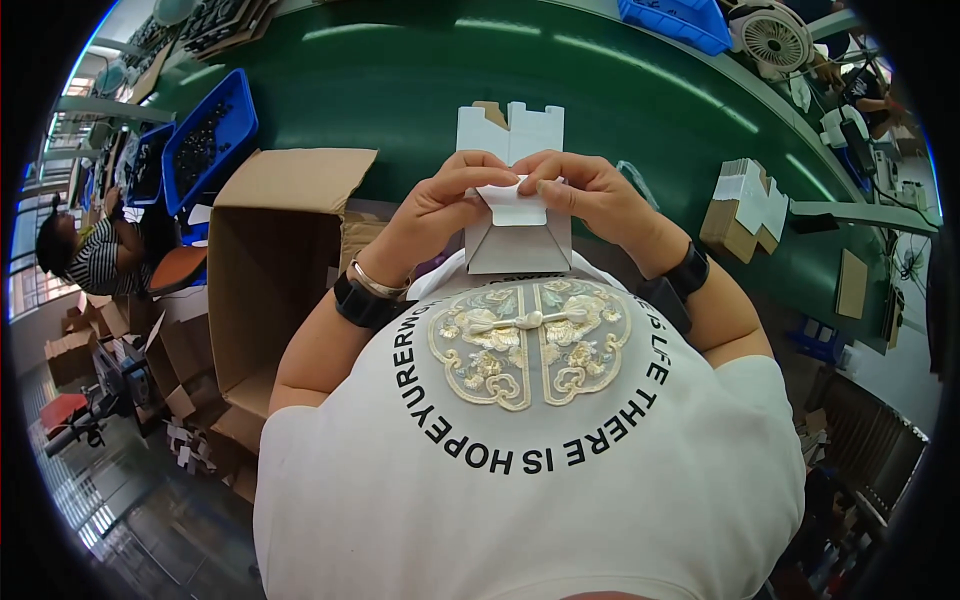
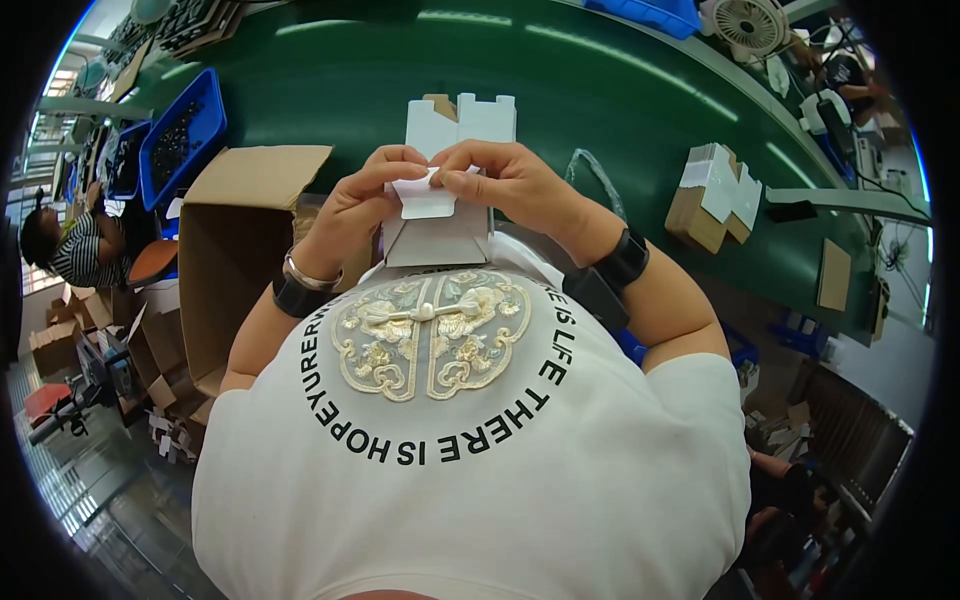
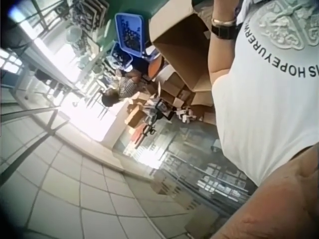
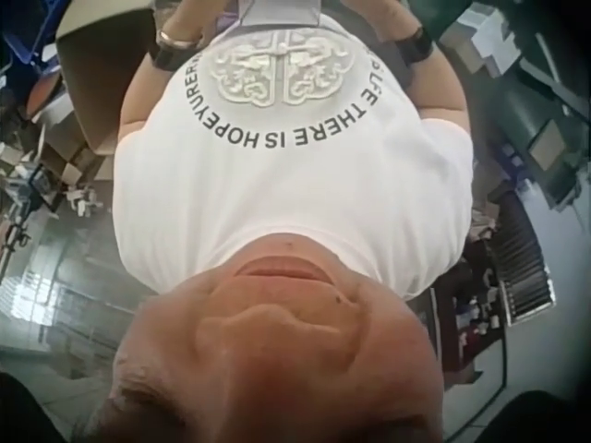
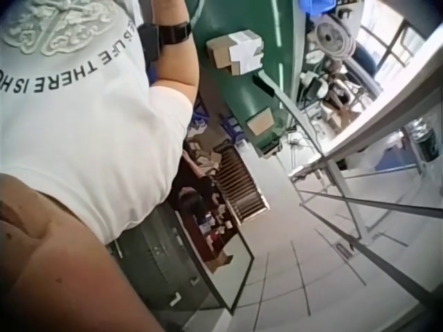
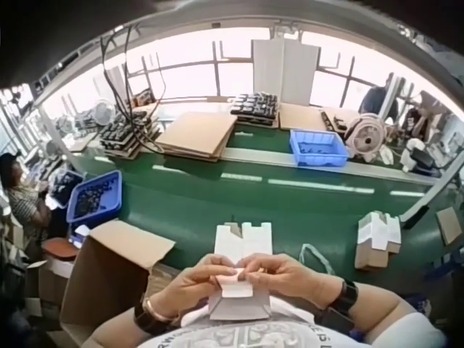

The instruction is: The person picks up flat cardboard pieces, folds them into small white boxes by hand, and places them into a larger cardboard box, repeating the process several times.

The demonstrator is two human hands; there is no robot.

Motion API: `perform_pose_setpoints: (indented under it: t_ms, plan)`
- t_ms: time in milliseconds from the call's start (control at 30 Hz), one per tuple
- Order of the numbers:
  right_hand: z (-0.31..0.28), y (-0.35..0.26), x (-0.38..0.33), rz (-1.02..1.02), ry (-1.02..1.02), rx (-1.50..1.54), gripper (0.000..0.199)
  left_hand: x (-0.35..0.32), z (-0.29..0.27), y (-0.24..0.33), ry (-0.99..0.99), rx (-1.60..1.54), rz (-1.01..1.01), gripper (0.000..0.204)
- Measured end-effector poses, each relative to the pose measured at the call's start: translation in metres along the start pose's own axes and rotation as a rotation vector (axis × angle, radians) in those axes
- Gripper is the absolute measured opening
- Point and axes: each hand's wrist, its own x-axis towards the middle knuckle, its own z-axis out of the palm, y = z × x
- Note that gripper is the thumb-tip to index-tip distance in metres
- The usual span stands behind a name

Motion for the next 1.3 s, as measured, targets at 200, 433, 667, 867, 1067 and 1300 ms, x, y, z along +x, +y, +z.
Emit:
perform_pose_setpoints:
  t_ms: [200, 433, 667, 867, 1067, 1300]
  plan:
    - [0.011, -0.008, 0.004, 0.051, 0.147, -0.143, 0.024, -0.005, 0.001, -0.003, -0.05, -0.089, -0.109, 0.046]
    - [0.014, -0.032, 0.016, 0.143, -0.026, -0.783, 0.033, 0.003, 0.016, 0.002, 0.113, 0.452, -0.123, 0.066]
    - [0.013, -0.043, 0.024, 0.25, -0.044, -0.926, 0.032, 0.013, 0.012, 0.007, 0.059, 0.657, -0.071, 0.057]
    - [-0.005, -0.046, -0.011, 0.041, -0.016, -0.716, 0.037, -0.038, -0.033, 0.007, -0.067, 0.393, -0.419, 0.052]
    - [0.003, -0.053, -0.006, -0.401, 0.015, -0.934, 0.048, -0.035, 0.005, -0.008, -0.145, 0.012, -0.202, 0.053]
    - [0.014, -0.057, 0.022, -0.483, -0.136, -1.065, 0.055, -0.072, -0.035, 0.056, 0.47, -0.091, 0.122, 0.032]
